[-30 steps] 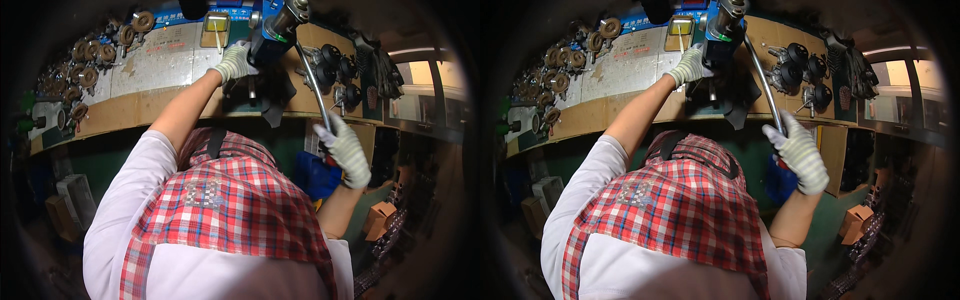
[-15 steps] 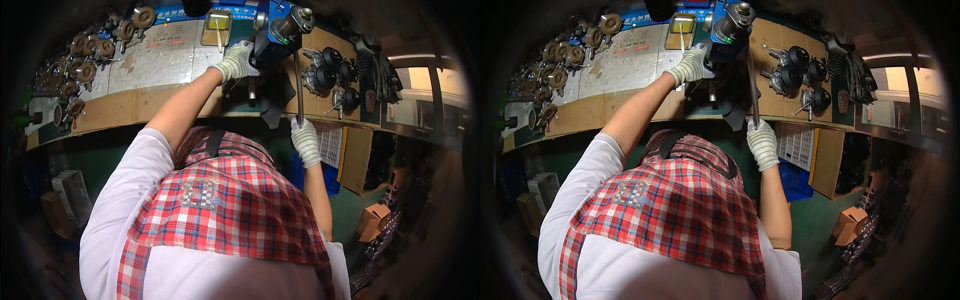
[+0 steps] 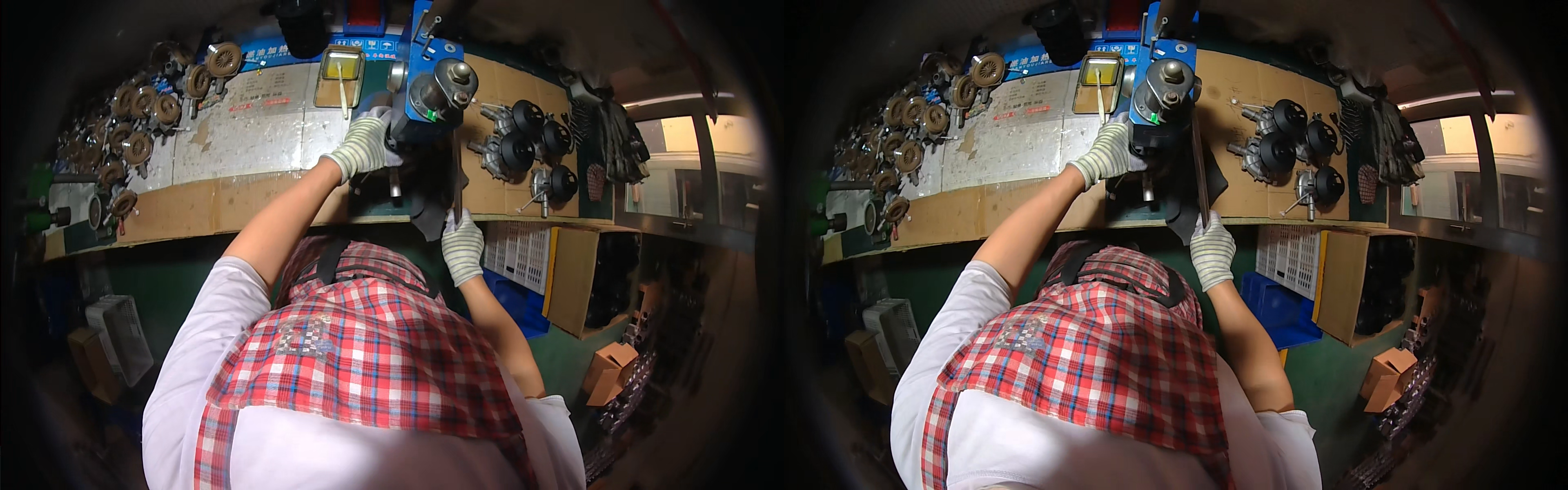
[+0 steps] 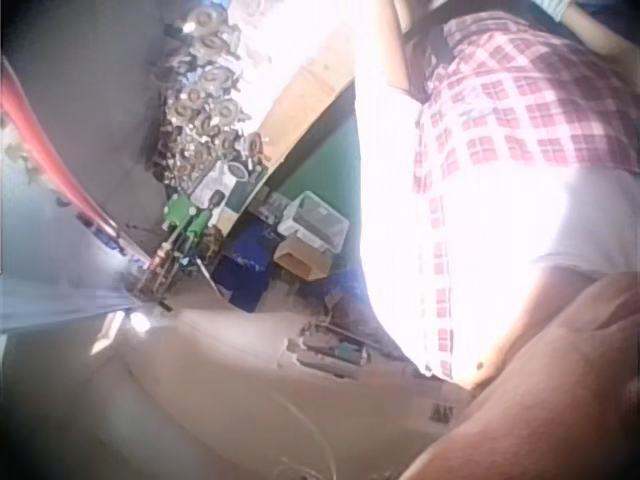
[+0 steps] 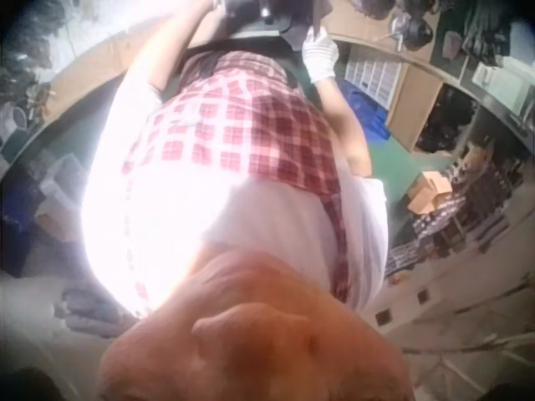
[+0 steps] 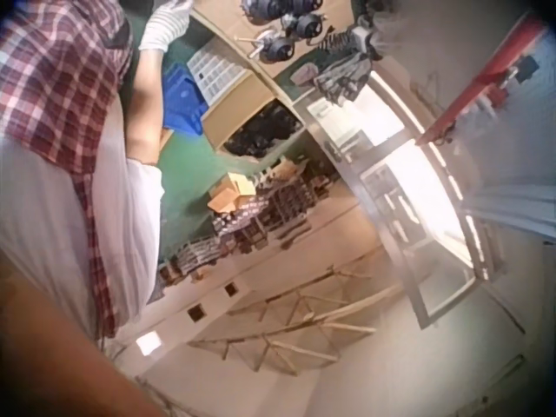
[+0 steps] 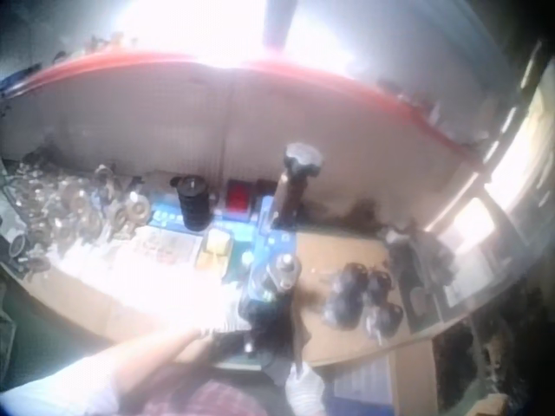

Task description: The person repeatedly picks up small mechanical assemblies from a workbench, places them into a blue press machine, and operates a lever to press-fit a circular component onto each unit. After pressing, the person removes the unit and sets it aside on the bench. This cycle is repeated for multiple units throughout the clip.

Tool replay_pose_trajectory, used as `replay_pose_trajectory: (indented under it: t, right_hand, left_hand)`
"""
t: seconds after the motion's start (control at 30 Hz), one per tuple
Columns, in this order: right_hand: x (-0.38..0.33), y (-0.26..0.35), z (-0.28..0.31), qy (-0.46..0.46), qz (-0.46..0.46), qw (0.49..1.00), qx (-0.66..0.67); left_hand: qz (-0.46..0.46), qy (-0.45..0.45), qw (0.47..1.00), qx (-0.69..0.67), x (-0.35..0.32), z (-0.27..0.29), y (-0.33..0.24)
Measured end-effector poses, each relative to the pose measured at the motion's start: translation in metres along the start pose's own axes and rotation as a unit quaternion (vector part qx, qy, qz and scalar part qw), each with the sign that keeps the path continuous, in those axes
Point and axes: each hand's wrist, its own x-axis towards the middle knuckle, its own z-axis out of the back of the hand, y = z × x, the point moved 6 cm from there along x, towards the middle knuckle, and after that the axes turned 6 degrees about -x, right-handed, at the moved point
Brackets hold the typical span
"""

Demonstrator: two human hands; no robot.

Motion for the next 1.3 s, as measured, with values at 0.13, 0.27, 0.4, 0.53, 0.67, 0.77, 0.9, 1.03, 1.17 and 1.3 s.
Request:
replay_pose_trajectory:
  t: [0.13, 0.27, 0.4, 0.53, 0.67, 0.77, 0.9, 1.03, 1.17, 1.3]
  right_hand:
    - [0.002, -0.004, -0.004, 0.069, -0.006, 0.998, 0.011]
    - [-0.01, -0.016, 0.001, 0.097, -0.009, 0.994, 0.052]
    - [-0.024, -0.011, 0.037, 0.149, 0.019, 0.984, 0.093]
    - [-0.028, -0.005, 0.064, 0.175, 0.018, 0.98, 0.093]
    - [-0.027, -0.005, 0.052, 0.138, 0.016, 0.987, 0.08]
    - [-0.019, -0.008, 0.032, 0.112, 0.012, 0.99, 0.083]
    - [-0.008, -0.009, 0.011, 0.072, 0.007, 0.996, 0.061]
    - [0.002, -0.001, -0.002, 0.007, 0.011, 0.998, 0.055]
    - [0.003, -0.004, -0.005, -0.023, 0.044, 0.998, 0.043]
    - [0.008, 0.002, -0.008, 0.018, -0.019, 1.0, 0.013]
  left_hand:
    - [0.01, -0.024, 0.999, -0.017, -0.003, 0.009, -0.01]
    - [-0.003, -0.024, 0.999, 0.032, -0.004, 0.003, -0.006]
    - [0.012, -0.018, 0.999, 0.034, -0.006, 0.007, -0.009]
    - [0.012, -0.002, 0.999, 0.039, 0.0, 0.009, -0.01]
    - [0.016, -0.004, 0.999, 0.049, -0.004, 0.011, -0.014]
    - [0.009, -0.01, 0.999, 0.049, -0.004, 0.01, -0.012]
    - [0.01, -0.007, 0.998, 0.066, -0.004, 0.007, -0.01]
    - [0.017, -0.006, 0.996, 0.082, -0.005, 0.008, -0.011]
    - [0.012, -0.011, 0.997, 0.069, -0.006, 0.009, -0.014]
    - [0.017, -0.001, 0.999, 0.043, -0.006, 0.013, -0.015]
